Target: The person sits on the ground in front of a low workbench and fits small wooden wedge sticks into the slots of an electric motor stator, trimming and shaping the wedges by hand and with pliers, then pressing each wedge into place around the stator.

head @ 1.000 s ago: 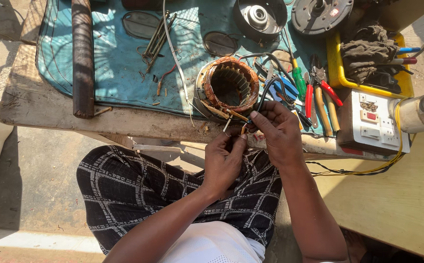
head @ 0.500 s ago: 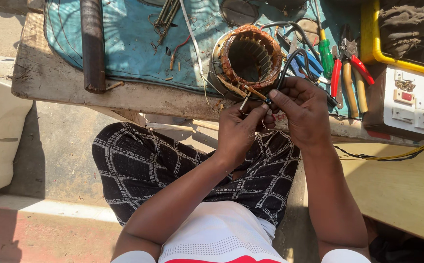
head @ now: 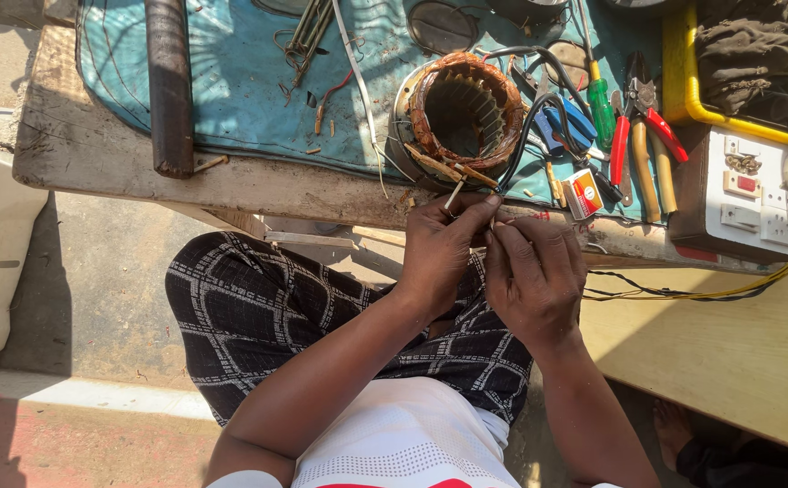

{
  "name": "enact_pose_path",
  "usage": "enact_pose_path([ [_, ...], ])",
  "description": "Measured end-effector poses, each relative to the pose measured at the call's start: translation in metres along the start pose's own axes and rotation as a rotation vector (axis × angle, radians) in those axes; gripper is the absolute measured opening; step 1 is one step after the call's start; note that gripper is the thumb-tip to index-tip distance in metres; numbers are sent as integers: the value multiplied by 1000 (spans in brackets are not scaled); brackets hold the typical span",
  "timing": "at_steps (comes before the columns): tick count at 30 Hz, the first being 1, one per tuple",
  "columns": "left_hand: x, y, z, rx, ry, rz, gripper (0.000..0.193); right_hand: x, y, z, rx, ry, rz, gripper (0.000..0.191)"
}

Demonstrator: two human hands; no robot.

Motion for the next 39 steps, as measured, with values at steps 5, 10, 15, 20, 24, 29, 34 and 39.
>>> enact_pose_path([
  [5, 2, -3, -2, -51, -40, -43, 15, -7, -3, -13, -31, -31, 5, 10],
  [10, 10, -3, 0, -68, -34, -89, 17, -37, -18, -40, 8, -277, 235, 4],
  [15, 10, -1, 2, -81, -96, 9, 19, -73, -38, -68, -16, -901, 853, 19],
  [20, 13, -1, 2, -61, -77, -32, 19, -31, -2, -37, -24, -162, 153, 19],
  [24, 17, -1, 4, -69, -47, -64, 20, -13, -4, -20, 26, 71, -34, 21],
  [29, 11, 3, -7, 37, -54, 12, 26, -13, -3, -10, 24, 44, -3, 15],
  [34, -33, 25, -46, -126, -507, 602, 25, -18, -6, -12, 25, -59, 123, 11],
  [39, -74, 22, -46, -77, -839, 913, 30, -20, -14, -16, 9, -144, 156, 10],
])
Point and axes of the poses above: each hand's wrist, its own z-axis towards the middle knuckle, its own y-axis out of the back of the hand, x = y × z, the point moved 6 cm from there along z, towards the middle knuckle, and after that the axes turned 1 degree about y, right-handed, at the moved point
